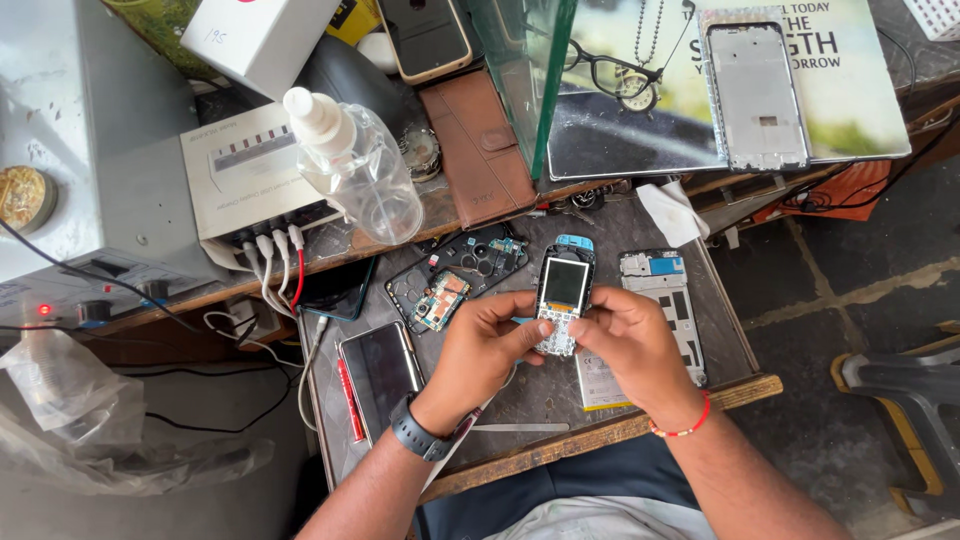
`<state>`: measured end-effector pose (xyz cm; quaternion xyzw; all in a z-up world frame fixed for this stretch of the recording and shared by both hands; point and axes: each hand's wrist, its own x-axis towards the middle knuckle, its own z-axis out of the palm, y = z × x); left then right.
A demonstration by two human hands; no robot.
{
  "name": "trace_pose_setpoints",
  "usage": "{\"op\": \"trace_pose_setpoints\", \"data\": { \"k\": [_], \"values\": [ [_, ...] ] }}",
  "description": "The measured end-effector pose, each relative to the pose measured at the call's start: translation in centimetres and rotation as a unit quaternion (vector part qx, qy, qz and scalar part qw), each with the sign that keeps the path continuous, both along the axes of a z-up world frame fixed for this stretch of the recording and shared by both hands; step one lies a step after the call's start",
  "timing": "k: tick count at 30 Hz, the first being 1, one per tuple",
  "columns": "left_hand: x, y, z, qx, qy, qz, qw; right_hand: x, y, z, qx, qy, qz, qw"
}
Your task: The person uses a heat gun to apply heat to a disassembled mobile phone's motherboard. They then insert a battery into the phone casing and connect a charging cable to the device. The person uses a metal tool to press buttons on the keypad and a toothbrush to clean the phone's exterior.
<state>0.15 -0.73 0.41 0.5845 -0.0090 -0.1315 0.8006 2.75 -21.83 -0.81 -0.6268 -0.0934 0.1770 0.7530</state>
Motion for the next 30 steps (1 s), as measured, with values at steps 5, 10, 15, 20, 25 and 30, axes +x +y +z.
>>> {"op": "trace_pose_setpoints", "data": {
  "k": [5, 10, 15, 20, 25, 30],
  "values": [
    [0.0, 0.2, -1.1, 0.023, 0.001, 0.047, 0.999, 0.1, -0.2, -0.2, 0.029, 0.03, -0.032, 0.999],
    [0.8, 0.8, -0.6, -0.019, -0.018, 0.111, 0.993, 0.0, -1.2, 1.3, 0.094, 0.053, -0.032, 0.994],
    [0.4, 0.7, 1.2, -0.118, 0.047, 0.114, 0.985, -0.6, -2.1, 2.3, 0.116, 0.049, -0.011, 0.992],
    [-0.1, 0.6, -0.2, -0.151, -0.015, 0.073, 0.986, -0.3, -2.7, 1.6, 0.144, 0.078, 0.033, 0.986],
    [-0.7, 0.2, -1.0, -0.172, -0.012, 0.039, 0.984, 0.9, -2.6, -0.2, 0.152, 0.111, 0.041, 0.981],
    [-0.6, 0.0, -1.1, -0.173, -0.017, 0.035, 0.984, 1.1, -2.2, 0.4, 0.242, 0.166, 0.088, 0.952]
  ]
}}
